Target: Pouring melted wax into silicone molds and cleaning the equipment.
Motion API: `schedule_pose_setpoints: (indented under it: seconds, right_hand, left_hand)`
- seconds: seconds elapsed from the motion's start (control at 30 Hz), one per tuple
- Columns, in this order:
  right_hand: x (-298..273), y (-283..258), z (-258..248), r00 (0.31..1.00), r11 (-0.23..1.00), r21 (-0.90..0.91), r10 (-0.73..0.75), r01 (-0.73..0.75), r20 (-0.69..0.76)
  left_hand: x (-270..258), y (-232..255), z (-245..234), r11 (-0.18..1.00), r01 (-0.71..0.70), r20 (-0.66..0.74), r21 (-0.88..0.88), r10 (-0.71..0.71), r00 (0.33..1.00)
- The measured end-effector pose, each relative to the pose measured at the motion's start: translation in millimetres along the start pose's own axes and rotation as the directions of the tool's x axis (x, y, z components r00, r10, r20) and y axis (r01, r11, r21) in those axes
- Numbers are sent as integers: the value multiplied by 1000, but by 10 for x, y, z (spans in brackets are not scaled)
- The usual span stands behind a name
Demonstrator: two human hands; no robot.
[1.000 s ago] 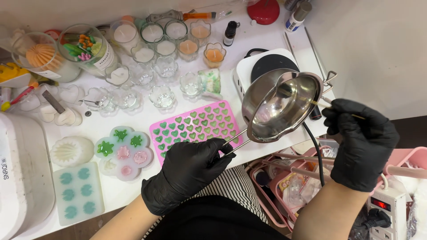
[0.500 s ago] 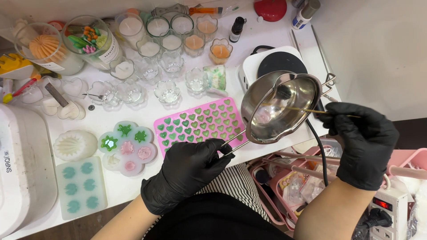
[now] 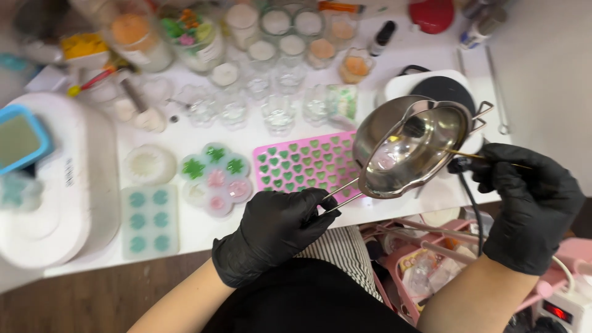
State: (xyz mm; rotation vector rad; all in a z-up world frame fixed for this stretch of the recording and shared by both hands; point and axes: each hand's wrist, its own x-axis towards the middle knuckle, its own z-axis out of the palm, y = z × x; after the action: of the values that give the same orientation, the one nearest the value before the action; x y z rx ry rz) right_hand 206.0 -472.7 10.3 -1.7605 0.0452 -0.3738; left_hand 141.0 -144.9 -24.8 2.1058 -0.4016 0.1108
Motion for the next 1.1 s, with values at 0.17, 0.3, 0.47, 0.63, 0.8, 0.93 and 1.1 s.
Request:
schedule_pose_setpoints:
  seconds: [0.17,0.3,0.47,0.63,0.8,0.93,1.1]
  right_hand:
    - [-133,11,346,993,1000,22,-4,2,114]
    - [-295,50,713,986,980,188,-95,68,138]
    - [-392,50,991,968,953,291,-145,81,204]
    - [-560,-250,1362,960,973,225,-102,43,260]
    - [-831,-404,1610,873,985,112,-169,132,457]
    - [-1087,-362,1746,746,865,-90,-368,494,555]
    - [-1319,-507,2090,634,757,-164,-384,632,671]
  left_hand:
    - [-303,2,-296,995,99,-114,27,-95,989]
    - [-615,-58,-530,988,150,-184,44,-139,973]
    - [-1010,-130,-795,979,188,-305,73,-158,939]
    - [-1233,-105,-998,934,357,-312,20,-333,890]
    - [-1313,-88,-1113,890,442,-289,-115,-455,842]
    - [-1365,-65,-1171,845,481,-294,-235,-533,794]
    - [-1481,-30,-1347,689,511,-192,-514,-673,715]
